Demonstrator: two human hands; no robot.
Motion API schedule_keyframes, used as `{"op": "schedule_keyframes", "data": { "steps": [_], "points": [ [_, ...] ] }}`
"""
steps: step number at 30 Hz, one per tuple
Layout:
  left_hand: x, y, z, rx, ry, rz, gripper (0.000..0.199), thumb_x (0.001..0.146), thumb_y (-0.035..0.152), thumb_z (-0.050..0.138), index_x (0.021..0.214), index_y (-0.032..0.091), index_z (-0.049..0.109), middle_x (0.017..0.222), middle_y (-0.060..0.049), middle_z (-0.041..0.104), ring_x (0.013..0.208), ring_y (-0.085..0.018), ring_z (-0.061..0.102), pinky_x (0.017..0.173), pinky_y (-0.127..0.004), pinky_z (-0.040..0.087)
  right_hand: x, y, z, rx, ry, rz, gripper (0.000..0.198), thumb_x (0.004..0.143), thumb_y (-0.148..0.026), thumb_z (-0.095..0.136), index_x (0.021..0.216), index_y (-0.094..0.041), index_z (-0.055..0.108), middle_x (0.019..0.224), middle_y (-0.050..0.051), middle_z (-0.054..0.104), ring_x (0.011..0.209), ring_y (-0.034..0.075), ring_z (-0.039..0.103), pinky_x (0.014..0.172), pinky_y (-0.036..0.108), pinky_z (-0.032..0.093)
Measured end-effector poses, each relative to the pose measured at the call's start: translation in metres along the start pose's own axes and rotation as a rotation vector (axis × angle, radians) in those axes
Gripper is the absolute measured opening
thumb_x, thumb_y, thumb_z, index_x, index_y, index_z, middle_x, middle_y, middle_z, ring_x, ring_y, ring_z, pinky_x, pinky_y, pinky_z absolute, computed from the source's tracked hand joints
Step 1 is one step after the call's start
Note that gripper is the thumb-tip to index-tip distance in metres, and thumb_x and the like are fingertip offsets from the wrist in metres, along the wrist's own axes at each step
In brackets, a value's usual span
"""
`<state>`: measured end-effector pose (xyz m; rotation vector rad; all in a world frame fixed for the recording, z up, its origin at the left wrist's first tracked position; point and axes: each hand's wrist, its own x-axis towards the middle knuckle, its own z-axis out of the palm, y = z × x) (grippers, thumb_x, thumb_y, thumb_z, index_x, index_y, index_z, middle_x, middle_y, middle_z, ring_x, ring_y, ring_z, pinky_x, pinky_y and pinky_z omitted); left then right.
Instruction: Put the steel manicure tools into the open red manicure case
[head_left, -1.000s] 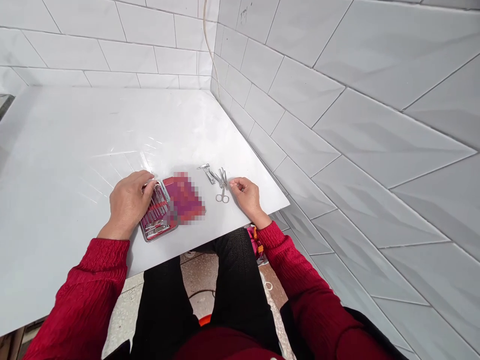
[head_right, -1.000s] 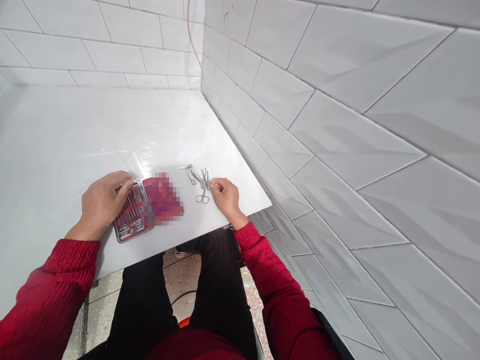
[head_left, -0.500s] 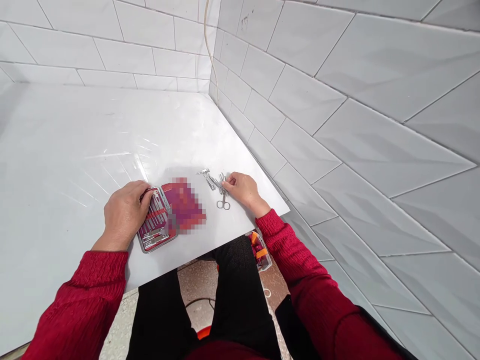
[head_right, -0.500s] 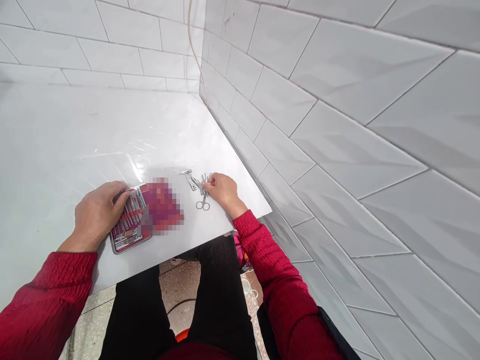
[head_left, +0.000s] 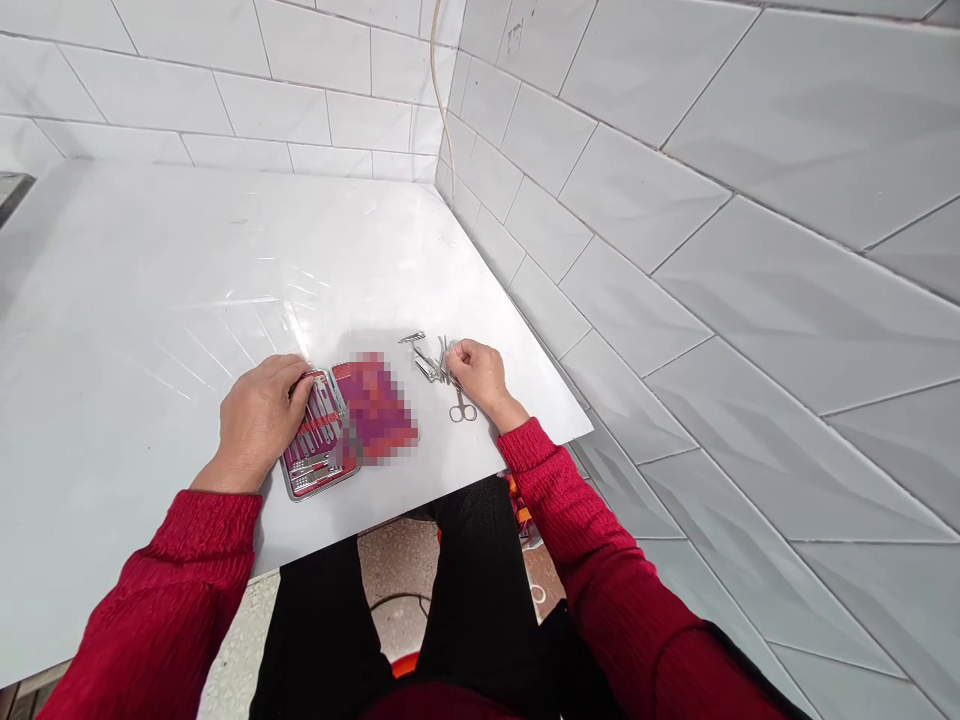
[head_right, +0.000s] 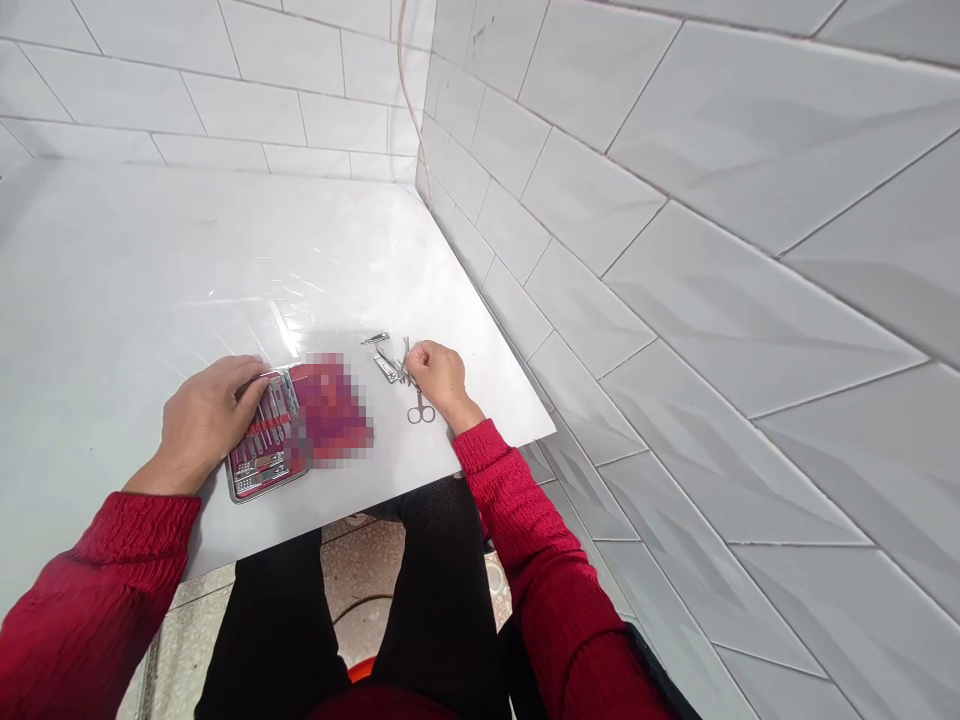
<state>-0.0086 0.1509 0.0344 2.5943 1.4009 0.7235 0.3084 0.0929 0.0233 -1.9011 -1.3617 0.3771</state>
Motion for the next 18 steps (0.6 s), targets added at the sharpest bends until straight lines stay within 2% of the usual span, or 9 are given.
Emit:
{"op": "schedule_keyframes", "data": {
  "steps": [3,5,8,12,14,18],
  "points": [
    [0.000,0.000,0.000,0.001,0.001,-0.004,0.038,0.105,0.039,0.038,0.105,0.022,0.072,0.119,-0.009,0.074,0.106,-0.031,0.067,0.079,-0.042,0.052,-0.001,0.006,-0.003,0.101,0.030,0.049,0.022,0.084,-0.023,0.054,0.063,-0.024,0.047,0.061,-0.006,0.053,0.061,0.013,0.048,0.062,0.025,0.037],
    [0.000,0.000,-0.001,-0.002,0.000,-0.007,0.038,0.104,0.040,0.039,0.105,0.022,0.073,0.119,-0.009,0.074,0.107,-0.031,0.068,0.080,-0.042,0.053,-0.001,0.008,-0.009,0.091,0.027,0.055,0.021,0.082,-0.021,0.054,0.063,-0.024,0.046,0.061,-0.005,0.052,0.061,0.013,0.047,0.061,0.025,0.037],
    [0.000,0.000,-0.002,-0.015,0.001,-0.003,0.038,0.104,0.040,0.038,0.105,0.022,0.073,0.120,-0.009,0.074,0.109,-0.031,0.068,0.081,-0.042,0.053,-0.004,0.009,-0.023,-0.075,-0.007,-0.001,0.020,0.080,-0.017,0.055,0.063,-0.023,0.048,0.063,-0.004,0.056,0.062,0.013,0.047,0.061,0.027,0.034],
    [0.001,-0.001,0.000,-0.037,0.011,0.003,0.038,0.104,0.037,0.038,0.104,0.023,0.073,0.119,-0.008,0.075,0.110,-0.030,0.068,0.083,-0.041,0.054,-0.008,0.007,-0.039,-0.308,-0.157,-0.072,0.018,0.081,-0.016,0.058,0.065,-0.022,0.057,0.064,-0.002,0.059,0.062,0.015,0.048,0.062,0.029,0.031],
    [0.001,-0.002,0.001,-0.041,0.020,-0.001,0.038,0.104,0.036,0.038,0.103,0.022,0.073,0.120,-0.009,0.075,0.111,-0.031,0.068,0.082,-0.042,0.053,-0.011,0.005,-0.041,-0.332,-0.178,-0.081,0.018,0.085,-0.018,0.059,0.068,-0.022,0.060,0.066,-0.002,0.061,0.063,0.015,0.050,0.062,0.029,0.032],
    [0.002,-0.005,0.004,-0.049,0.033,0.010,0.038,0.103,0.033,0.038,0.101,0.021,0.073,0.116,-0.009,0.076,0.108,-0.030,0.069,0.081,-0.042,0.053,-0.020,-0.005,-0.035,-0.300,-0.130,-0.137,0.017,0.089,-0.019,0.061,0.072,-0.021,0.064,0.076,0.000,0.066,0.070,0.015,0.055,0.064,0.028,0.034]
  ]
}}
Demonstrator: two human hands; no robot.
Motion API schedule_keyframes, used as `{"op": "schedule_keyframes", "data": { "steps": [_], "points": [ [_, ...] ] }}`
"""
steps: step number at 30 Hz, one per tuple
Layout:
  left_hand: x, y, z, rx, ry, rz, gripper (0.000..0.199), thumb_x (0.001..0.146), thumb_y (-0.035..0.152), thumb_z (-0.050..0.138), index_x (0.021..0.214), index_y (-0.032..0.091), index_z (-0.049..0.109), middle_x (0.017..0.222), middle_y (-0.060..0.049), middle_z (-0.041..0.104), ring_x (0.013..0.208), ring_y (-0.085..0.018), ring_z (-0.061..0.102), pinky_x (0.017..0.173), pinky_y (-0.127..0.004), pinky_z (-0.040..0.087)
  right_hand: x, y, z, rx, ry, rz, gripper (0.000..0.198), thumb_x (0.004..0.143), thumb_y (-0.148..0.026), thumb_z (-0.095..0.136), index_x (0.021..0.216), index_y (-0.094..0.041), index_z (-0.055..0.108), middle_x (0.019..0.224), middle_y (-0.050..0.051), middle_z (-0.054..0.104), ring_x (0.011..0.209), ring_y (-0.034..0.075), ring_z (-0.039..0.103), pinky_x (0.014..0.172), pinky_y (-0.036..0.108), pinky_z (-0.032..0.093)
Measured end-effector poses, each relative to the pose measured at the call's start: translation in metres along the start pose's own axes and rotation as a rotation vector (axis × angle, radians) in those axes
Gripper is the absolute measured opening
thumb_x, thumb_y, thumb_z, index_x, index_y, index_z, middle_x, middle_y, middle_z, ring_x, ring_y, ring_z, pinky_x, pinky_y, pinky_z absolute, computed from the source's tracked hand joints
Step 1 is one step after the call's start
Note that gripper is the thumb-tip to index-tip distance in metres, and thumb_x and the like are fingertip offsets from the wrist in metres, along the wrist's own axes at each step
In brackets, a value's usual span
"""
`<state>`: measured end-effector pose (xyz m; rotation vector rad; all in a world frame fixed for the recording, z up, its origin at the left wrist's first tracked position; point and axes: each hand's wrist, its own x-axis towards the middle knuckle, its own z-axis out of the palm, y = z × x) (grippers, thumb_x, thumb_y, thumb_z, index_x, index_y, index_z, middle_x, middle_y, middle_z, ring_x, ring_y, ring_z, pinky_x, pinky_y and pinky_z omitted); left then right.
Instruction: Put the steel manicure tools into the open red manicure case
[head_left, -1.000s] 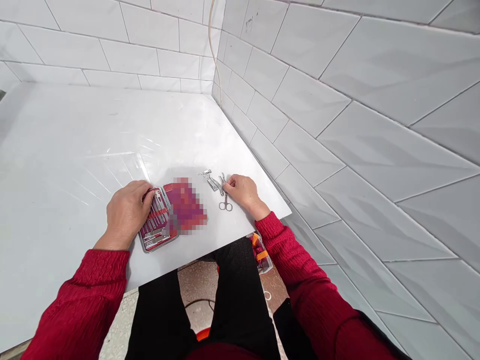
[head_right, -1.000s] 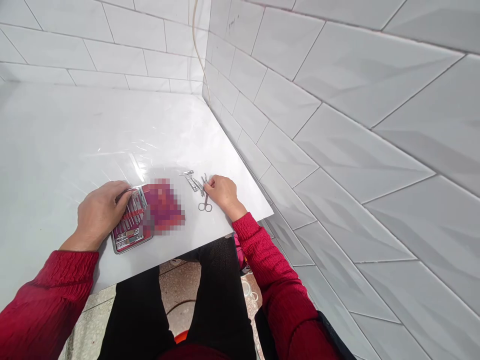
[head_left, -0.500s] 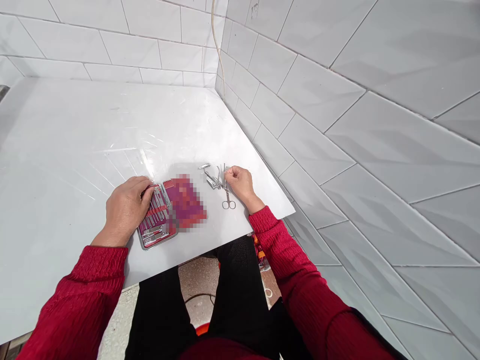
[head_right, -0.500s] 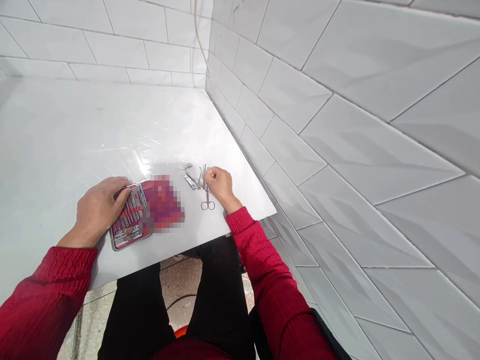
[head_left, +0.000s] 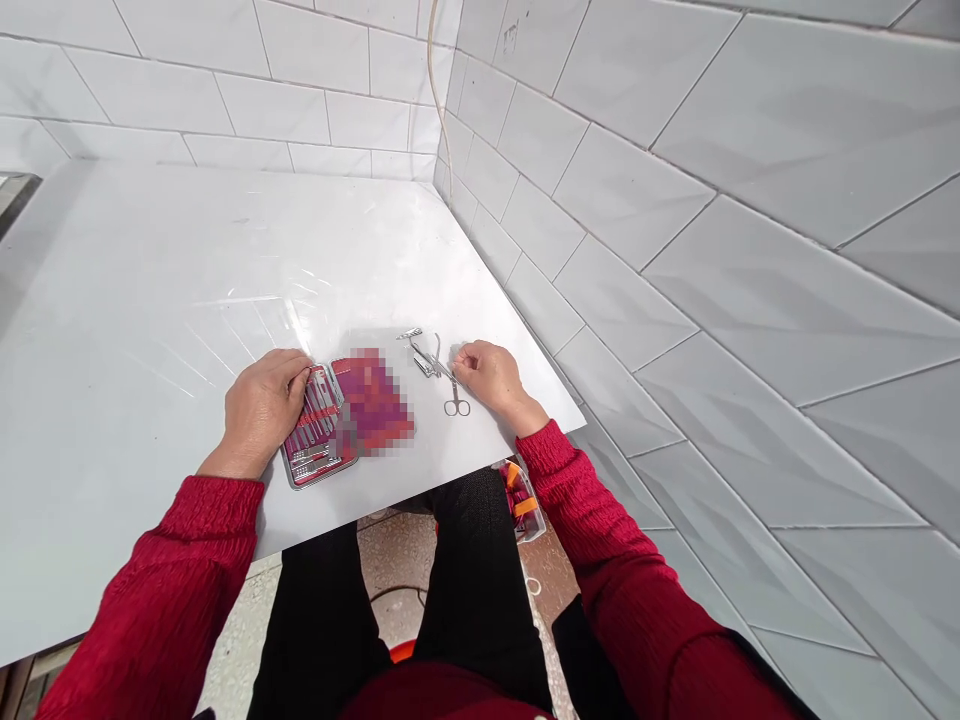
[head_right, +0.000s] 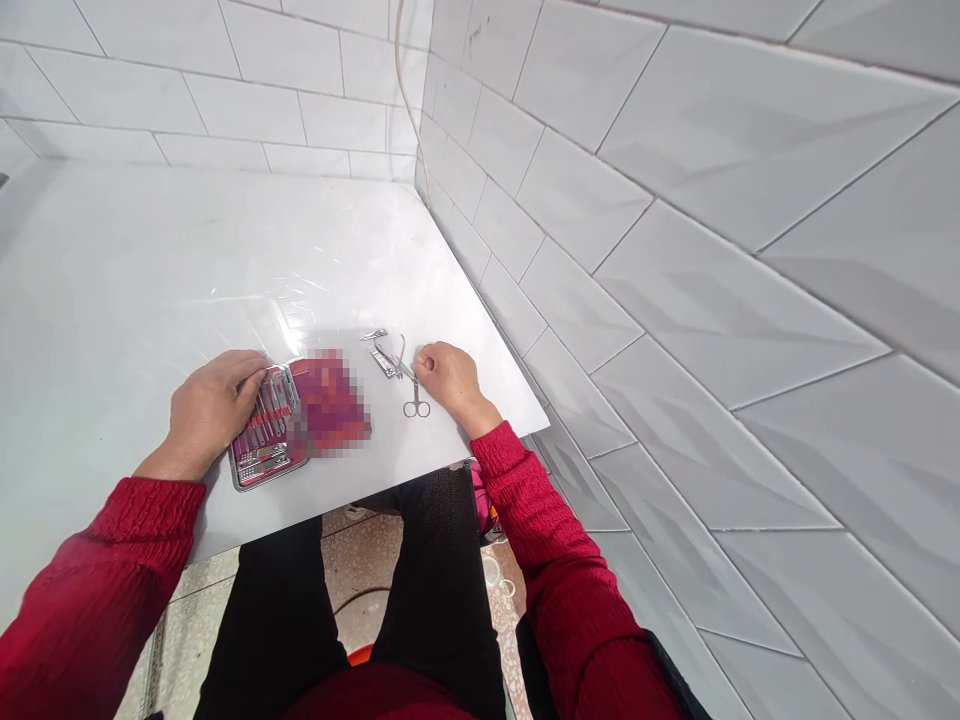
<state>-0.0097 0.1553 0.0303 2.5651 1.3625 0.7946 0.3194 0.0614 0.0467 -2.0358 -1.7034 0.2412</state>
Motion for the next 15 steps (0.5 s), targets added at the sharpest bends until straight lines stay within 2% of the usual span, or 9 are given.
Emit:
{"op": "schedule_keyframes", "data": {
  "steps": [4,7,11,15],
  "points": [
    [0.000,0.000,0.000,0.001,0.005,0.003,0.034,0.101,0.028,0.039,0.099,0.022,0.073,0.112,-0.008,0.076,0.104,-0.029,0.068,0.079,-0.040,0.052,-0.004,-0.021,0.002,-0.134,-0.081,-0.077,0.024,0.090,-0.013,0.057,0.071,-0.022,0.067,0.078,0.002,0.069,0.073,0.017,0.058,0.064,0.030,0.032],
    [0.000,0.000,-0.001,0.014,0.000,0.002,0.033,0.100,0.023,0.039,0.097,0.023,0.072,0.110,-0.008,0.075,0.101,-0.027,0.068,0.075,-0.038,0.050,-0.003,-0.034,0.001,-0.288,-0.114,-0.028,0.026,0.090,-0.011,0.056,0.073,-0.022,0.072,0.081,0.005,0.073,0.075,0.020,0.060,0.064,0.033,0.030],
    [0.000,0.000,-0.001,0.053,-0.005,0.018,0.033,0.100,0.020,0.038,0.091,0.023,0.070,0.099,-0.008,0.073,0.095,-0.027,0.067,0.070,-0.037,0.047,0.002,-0.041,0.001,-0.371,-0.119,0.011,0.022,0.092,-0.013,0.058,0.081,-0.021,0.076,0.087,0.008,0.077,0.079,0.022,0.065,0.064,0.033,0.032],
    [0.000,0.001,-0.001,0.079,-0.013,0.026,0.034,0.102,0.020,0.037,0.087,0.024,0.068,0.095,-0.008,0.072,0.094,-0.027,0.066,0.069,-0.036,0.045,0.010,-0.045,0.001,-0.441,-0.163,0.033,0.020,0.089,-0.012,0.061,0.077,-0.019,0.076,0.082,0.011,0.077,0.078,0.025,0.068,0.064,0.034,0.035]
  ]
}}
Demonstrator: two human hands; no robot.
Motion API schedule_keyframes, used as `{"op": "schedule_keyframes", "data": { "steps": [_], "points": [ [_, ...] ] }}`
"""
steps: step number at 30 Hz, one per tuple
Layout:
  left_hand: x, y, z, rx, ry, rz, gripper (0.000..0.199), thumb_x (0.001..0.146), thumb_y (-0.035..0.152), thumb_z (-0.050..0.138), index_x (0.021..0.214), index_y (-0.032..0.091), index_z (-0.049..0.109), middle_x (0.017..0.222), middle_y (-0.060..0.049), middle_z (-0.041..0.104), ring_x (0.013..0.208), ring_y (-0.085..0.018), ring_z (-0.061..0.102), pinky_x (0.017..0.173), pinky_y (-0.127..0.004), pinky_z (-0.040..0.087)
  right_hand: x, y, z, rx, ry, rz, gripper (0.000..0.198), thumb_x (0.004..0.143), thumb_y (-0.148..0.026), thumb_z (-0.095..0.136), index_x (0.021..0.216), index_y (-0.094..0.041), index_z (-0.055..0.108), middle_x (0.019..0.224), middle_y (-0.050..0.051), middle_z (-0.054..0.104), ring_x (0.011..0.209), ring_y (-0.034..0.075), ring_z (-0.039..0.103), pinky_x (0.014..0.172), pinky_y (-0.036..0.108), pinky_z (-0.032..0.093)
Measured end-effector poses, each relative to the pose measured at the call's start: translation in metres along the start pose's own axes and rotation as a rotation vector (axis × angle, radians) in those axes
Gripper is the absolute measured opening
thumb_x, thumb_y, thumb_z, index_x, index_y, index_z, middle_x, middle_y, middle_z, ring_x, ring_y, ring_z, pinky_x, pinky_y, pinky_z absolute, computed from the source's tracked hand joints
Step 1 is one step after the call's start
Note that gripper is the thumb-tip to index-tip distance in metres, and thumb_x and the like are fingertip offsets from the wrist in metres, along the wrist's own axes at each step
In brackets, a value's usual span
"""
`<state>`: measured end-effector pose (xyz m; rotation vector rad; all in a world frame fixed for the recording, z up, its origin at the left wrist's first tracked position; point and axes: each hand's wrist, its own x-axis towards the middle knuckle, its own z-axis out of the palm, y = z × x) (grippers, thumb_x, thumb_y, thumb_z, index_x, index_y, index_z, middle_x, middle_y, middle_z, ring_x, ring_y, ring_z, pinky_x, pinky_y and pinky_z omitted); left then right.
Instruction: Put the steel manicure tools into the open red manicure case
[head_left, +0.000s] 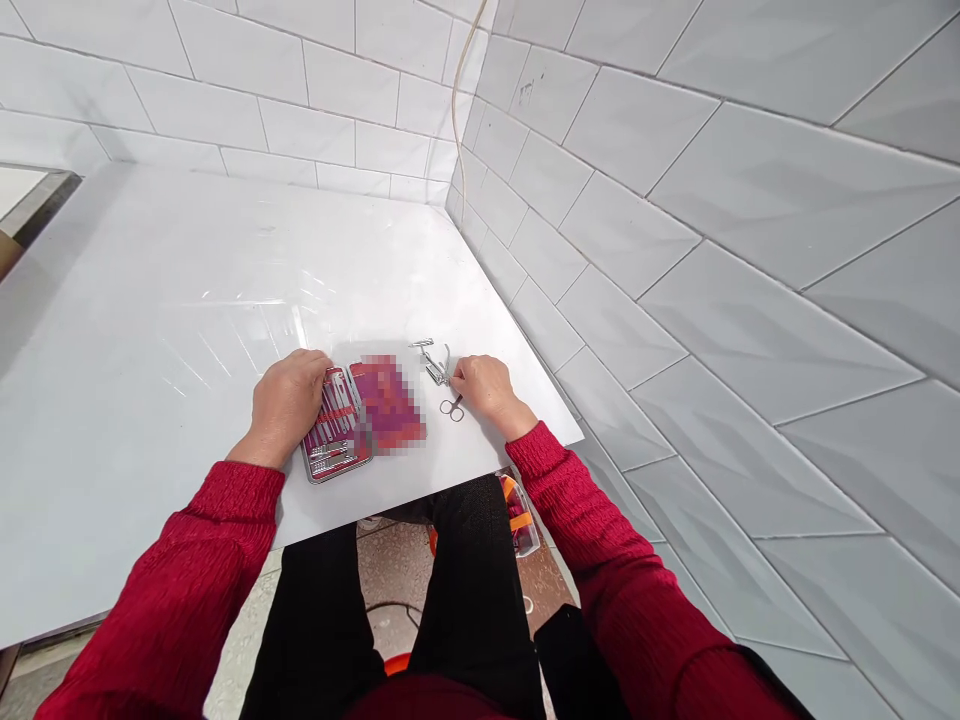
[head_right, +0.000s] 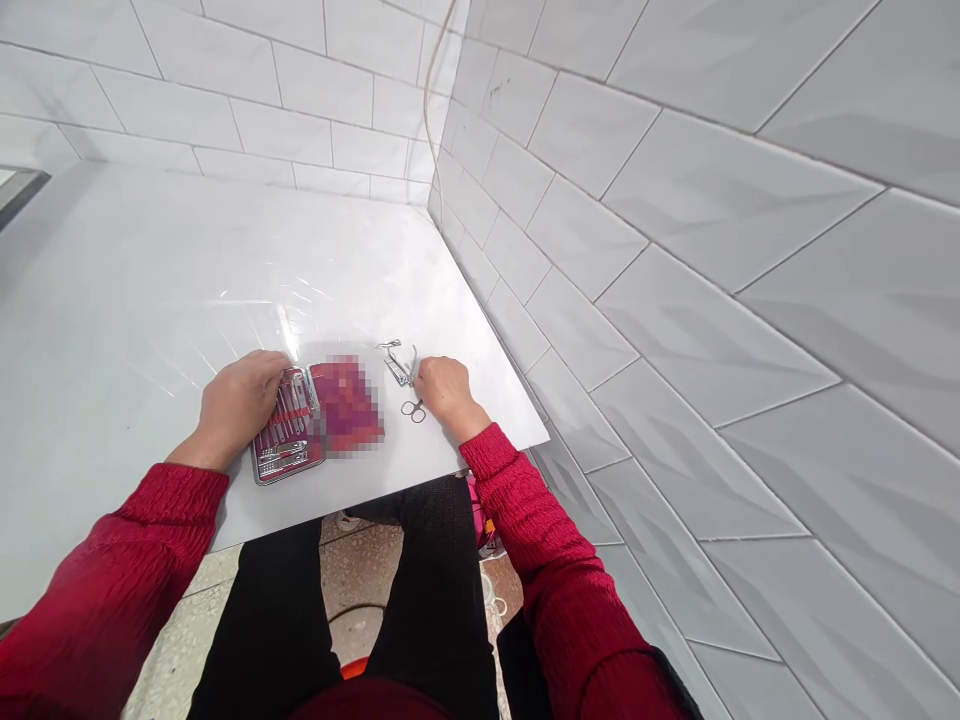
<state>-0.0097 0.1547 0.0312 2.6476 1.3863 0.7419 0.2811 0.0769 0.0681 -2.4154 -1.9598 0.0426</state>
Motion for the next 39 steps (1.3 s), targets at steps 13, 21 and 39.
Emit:
{"op": "schedule_keyframes", "data": {
  "steps": [13,21,39],
  "points": [
    [-0.002,-0.001,0.003,-0.002,-0.008,-0.012,0.035,0.104,0.020,0.035,0.092,0.022,0.068,0.099,-0.010,0.072,0.095,-0.027,0.066,0.072,-0.037,0.044,0.000,0.010,-0.004,0.105,-0.042,0.053,0.017,0.083,-0.018,0.068,0.066,-0.020,0.068,0.074,0.006,0.073,0.068,0.019,0.062,0.058,0.031,0.032],
    [-0.001,0.000,0.003,0.002,-0.033,-0.036,0.036,0.105,0.022,0.034,0.095,0.022,0.069,0.103,-0.010,0.073,0.098,-0.029,0.068,0.071,-0.040,0.048,-0.019,0.057,0.006,0.950,-0.190,0.157,0.018,0.073,-0.016,0.070,0.058,-0.019,0.061,0.054,-0.001,0.062,0.049,0.010,0.049,0.057,0.027,0.039],
    [-0.004,0.041,0.001,-0.323,0.153,0.221,0.029,0.108,0.034,0.046,0.108,0.024,0.073,0.115,-0.008,0.077,0.109,-0.026,0.070,0.099,-0.045,0.054,0.003,-0.051,0.025,1.721,-0.477,-0.054,0.044,0.061,-0.040,0.096,0.090,-0.018,0.071,0.071,0.000,0.070,0.056,0.009,0.055,0.050,0.021,0.037]
  ]
}}
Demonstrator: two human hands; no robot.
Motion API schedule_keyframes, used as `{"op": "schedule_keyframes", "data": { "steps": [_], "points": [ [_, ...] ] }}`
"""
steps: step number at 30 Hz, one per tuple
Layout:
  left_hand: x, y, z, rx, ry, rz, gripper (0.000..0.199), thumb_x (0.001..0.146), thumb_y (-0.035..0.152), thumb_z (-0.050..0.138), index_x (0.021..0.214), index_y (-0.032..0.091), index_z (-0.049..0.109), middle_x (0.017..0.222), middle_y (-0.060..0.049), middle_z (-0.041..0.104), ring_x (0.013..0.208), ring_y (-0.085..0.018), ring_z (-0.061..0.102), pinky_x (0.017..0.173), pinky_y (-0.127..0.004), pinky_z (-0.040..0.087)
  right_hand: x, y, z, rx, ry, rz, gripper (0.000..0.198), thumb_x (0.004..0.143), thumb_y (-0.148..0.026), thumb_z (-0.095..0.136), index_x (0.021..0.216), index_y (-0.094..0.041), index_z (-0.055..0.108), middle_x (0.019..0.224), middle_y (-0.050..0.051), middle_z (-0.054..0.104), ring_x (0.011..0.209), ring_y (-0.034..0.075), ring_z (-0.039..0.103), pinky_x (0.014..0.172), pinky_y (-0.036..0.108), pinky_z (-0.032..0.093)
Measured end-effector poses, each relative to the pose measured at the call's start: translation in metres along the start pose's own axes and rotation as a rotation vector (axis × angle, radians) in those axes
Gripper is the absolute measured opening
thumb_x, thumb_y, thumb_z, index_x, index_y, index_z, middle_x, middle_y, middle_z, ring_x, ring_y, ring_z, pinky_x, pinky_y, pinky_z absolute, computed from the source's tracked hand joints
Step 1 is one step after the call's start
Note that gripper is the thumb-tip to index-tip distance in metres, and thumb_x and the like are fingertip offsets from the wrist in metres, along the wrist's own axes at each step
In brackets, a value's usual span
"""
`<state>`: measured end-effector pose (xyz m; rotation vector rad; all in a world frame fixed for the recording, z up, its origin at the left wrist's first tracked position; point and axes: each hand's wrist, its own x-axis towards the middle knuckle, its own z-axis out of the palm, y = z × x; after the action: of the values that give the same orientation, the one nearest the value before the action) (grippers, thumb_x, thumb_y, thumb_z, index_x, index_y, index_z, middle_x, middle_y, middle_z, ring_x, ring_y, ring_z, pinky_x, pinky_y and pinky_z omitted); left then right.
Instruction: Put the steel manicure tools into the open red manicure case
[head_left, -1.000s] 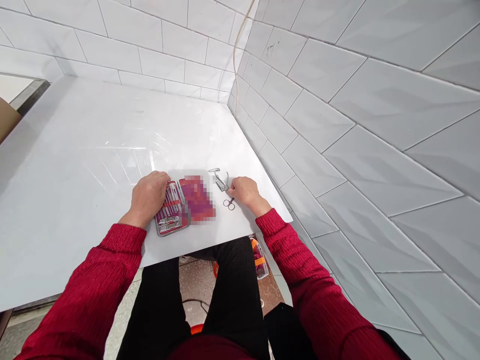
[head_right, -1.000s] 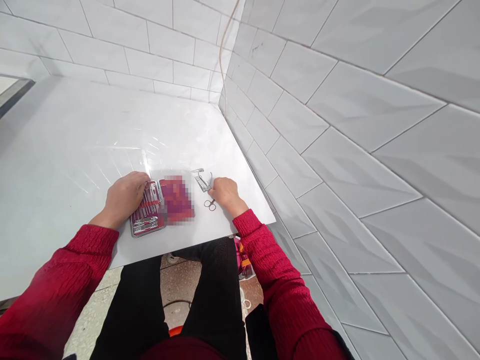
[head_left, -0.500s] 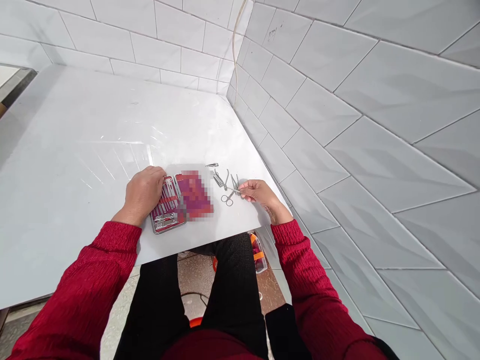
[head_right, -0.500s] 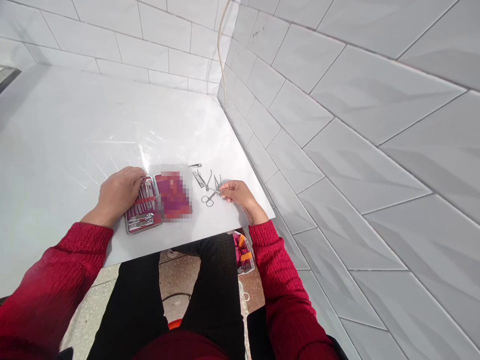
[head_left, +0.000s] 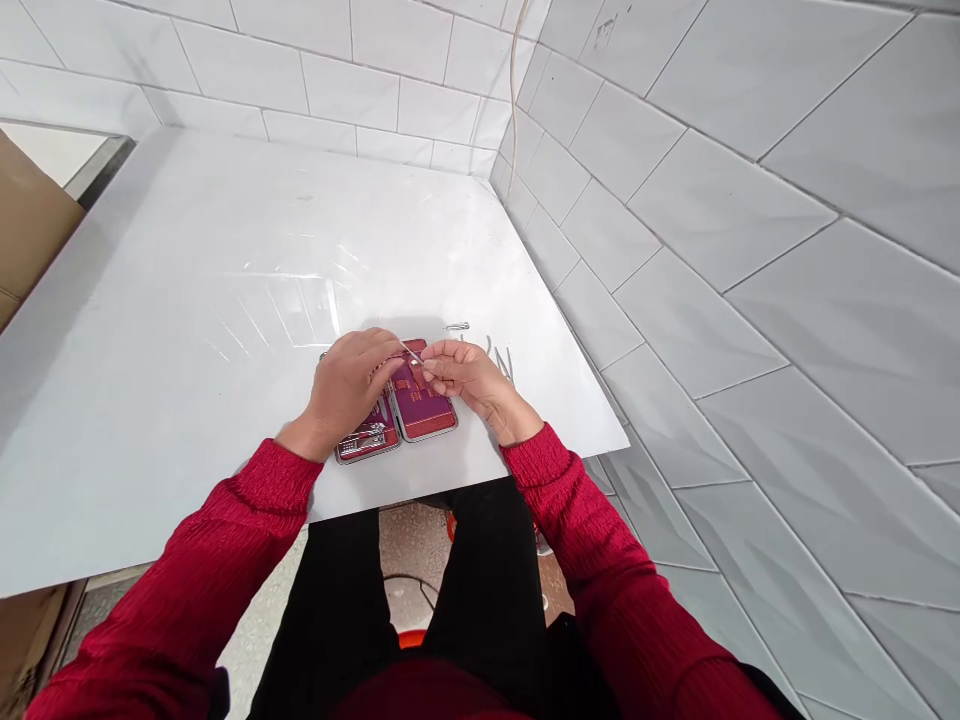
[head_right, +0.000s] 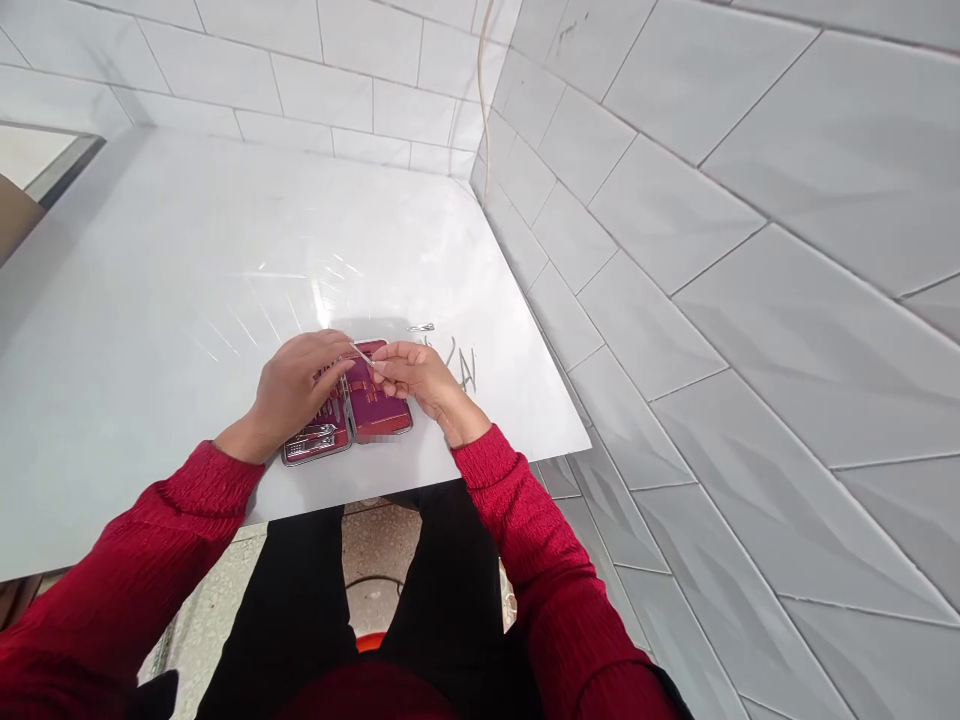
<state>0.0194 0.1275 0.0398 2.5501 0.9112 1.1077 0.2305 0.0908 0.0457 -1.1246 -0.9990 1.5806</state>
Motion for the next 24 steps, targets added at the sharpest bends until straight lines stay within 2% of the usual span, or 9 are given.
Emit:
{"op": "schedule_keyframes", "data": {
  "steps": [5,8,12,17,20,24],
  "points": [
    [0.000,0.007,-0.004,-0.310,-0.059,-0.347,0.027,0.102,0.040,0.055,0.108,0.025,0.077,0.104,-0.002,0.081,0.092,-0.020,0.072,0.089,-0.036,0.056,0.002,0.008,-0.006,0.068,-0.103,0.046,0.045,0.062,-0.042,0.097,0.093,-0.018,0.074,0.070,-0.001,0.067,0.059,0.010,0.056,0.049,0.020,0.037],
    [0.002,0.010,-0.005,-0.396,-0.081,-0.482,0.029,0.098,0.044,0.057,0.097,0.026,0.081,0.099,0.000,0.082,0.087,-0.020,0.072,0.086,-0.034,0.056,0.001,0.009,-0.007,0.074,-0.144,0.045,0.045,0.063,-0.042,0.098,0.094,-0.018,0.076,0.070,-0.001,0.067,0.058,0.009,0.055,0.047,0.020,0.036],
    [0.004,0.009,-0.006,-0.476,-0.091,-0.555,0.034,0.094,0.050,0.061,0.082,0.026,0.081,0.090,-0.001,0.081,0.085,-0.021,0.072,0.085,-0.036,0.056,0.000,0.008,-0.007,0.045,-0.162,0.038,0.045,0.066,-0.045,0.096,0.095,-0.018,0.076,0.069,-0.001,0.068,0.056,0.009,0.056,0.047,0.020,0.038],
    [0.004,0.007,-0.004,-0.502,-0.087,-0.582,0.033,0.089,0.053,0.066,0.082,0.025,0.082,0.090,-0.003,0.082,0.088,-0.023,0.074,0.087,-0.037,0.057,-0.003,0.005,-0.006,-0.126,-0.149,-0.083,0.039,0.080,-0.055,0.086,0.087,-0.018,0.076,0.073,0.001,0.072,0.058,0.011,0.064,0.053,0.024,0.048],
    [0.004,0.006,-0.003,-0.492,-0.101,-0.567,0.034,0.089,0.054,0.066,0.083,0.025,0.083,0.092,-0.003,0.082,0.090,-0.023,0.074,0.087,-0.038,0.057,-0.005,0.000,-0.004,-0.253,-0.131,-0.153,0.036,0.086,-0.054,0.081,0.084,-0.018,0.077,0.074,0.002,0.074,0.066,0.013,0.067,0.062,0.026,0.052],
    [0.003,0.007,-0.003,-0.484,-0.113,-0.533,0.035,0.091,0.054,0.064,0.088,0.025,0.083,0.095,-0.003,0.082,0.092,-0.023,0.074,0.087,-0.037,0.058,-0.003,-0.008,0.000,-0.387,-0.123,-0.209,0.028,0.084,-0.047,0.083,0.082,-0.019,0.077,0.069,0.000,0.070,0.066,0.013,0.062,0.062,0.027,0.049]
  ]
}}
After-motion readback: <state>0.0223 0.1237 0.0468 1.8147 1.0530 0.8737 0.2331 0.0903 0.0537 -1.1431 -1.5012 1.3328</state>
